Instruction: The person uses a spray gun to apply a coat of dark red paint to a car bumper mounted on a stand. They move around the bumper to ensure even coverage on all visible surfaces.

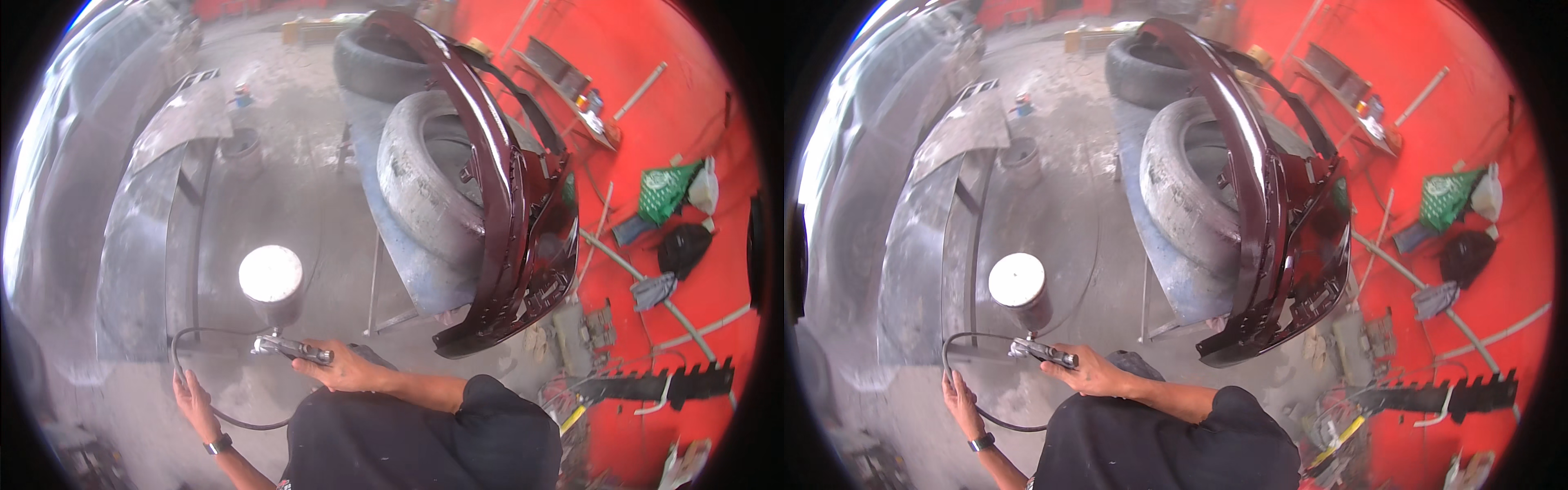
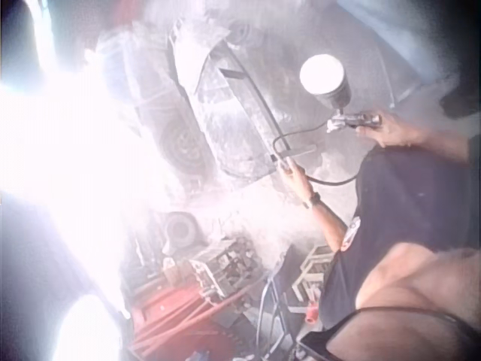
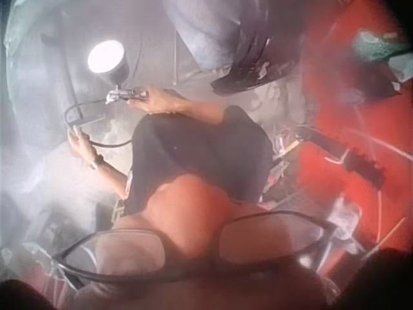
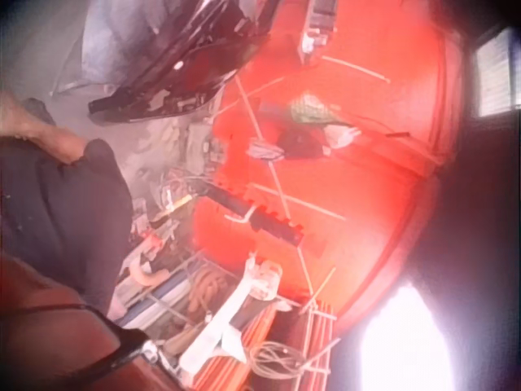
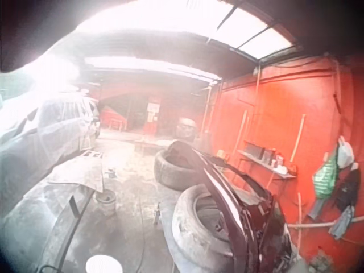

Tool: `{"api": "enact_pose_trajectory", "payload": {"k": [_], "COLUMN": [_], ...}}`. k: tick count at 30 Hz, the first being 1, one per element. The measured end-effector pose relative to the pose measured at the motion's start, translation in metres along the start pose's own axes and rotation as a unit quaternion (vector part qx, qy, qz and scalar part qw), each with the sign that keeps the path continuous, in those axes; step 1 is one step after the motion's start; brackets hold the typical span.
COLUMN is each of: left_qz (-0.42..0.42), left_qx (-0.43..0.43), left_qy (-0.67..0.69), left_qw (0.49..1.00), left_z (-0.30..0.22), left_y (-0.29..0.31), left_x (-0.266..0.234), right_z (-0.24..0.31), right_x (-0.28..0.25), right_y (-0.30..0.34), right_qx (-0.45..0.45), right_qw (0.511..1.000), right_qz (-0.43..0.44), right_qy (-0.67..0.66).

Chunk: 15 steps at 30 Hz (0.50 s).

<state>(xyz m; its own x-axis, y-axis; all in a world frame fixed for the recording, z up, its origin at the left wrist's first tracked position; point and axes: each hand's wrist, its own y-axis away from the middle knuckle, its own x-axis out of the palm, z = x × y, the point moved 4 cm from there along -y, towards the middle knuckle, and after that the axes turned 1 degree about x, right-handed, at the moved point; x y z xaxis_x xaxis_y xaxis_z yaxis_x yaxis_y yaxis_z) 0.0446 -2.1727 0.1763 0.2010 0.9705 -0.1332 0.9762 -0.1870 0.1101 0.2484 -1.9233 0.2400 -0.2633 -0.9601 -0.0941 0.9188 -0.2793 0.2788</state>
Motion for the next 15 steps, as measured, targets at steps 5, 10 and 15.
{"api": "enact_pose_trajectory", "payload": {"k": [5, 10, 15], "left_qz": [0.151, 0.169, 0.113], "left_qx": [0.036, 0.040, 0.028], "left_qy": [-0.038, -0.103, -0.165], "left_qw": [0.987, 0.979, 0.979], "left_z": [-0.022, -0.026, -0.006], "left_y": [-0.128, -0.247, -0.360], "left_x": [0.091, 0.147, 0.173], "right_z": [0.003, 0.003, 0.018], "right_x": [-0.024, -0.065, -0.116], "right_y": [-0.047, -0.136, -0.227], "right_qx": [-0.013, -0.002, 0.011], "right_qw": [0.991, 0.975, 0.974], "right_qz": [-0.120, -0.183, -0.190], "right_qy": [-0.058, -0.127, -0.121]}}
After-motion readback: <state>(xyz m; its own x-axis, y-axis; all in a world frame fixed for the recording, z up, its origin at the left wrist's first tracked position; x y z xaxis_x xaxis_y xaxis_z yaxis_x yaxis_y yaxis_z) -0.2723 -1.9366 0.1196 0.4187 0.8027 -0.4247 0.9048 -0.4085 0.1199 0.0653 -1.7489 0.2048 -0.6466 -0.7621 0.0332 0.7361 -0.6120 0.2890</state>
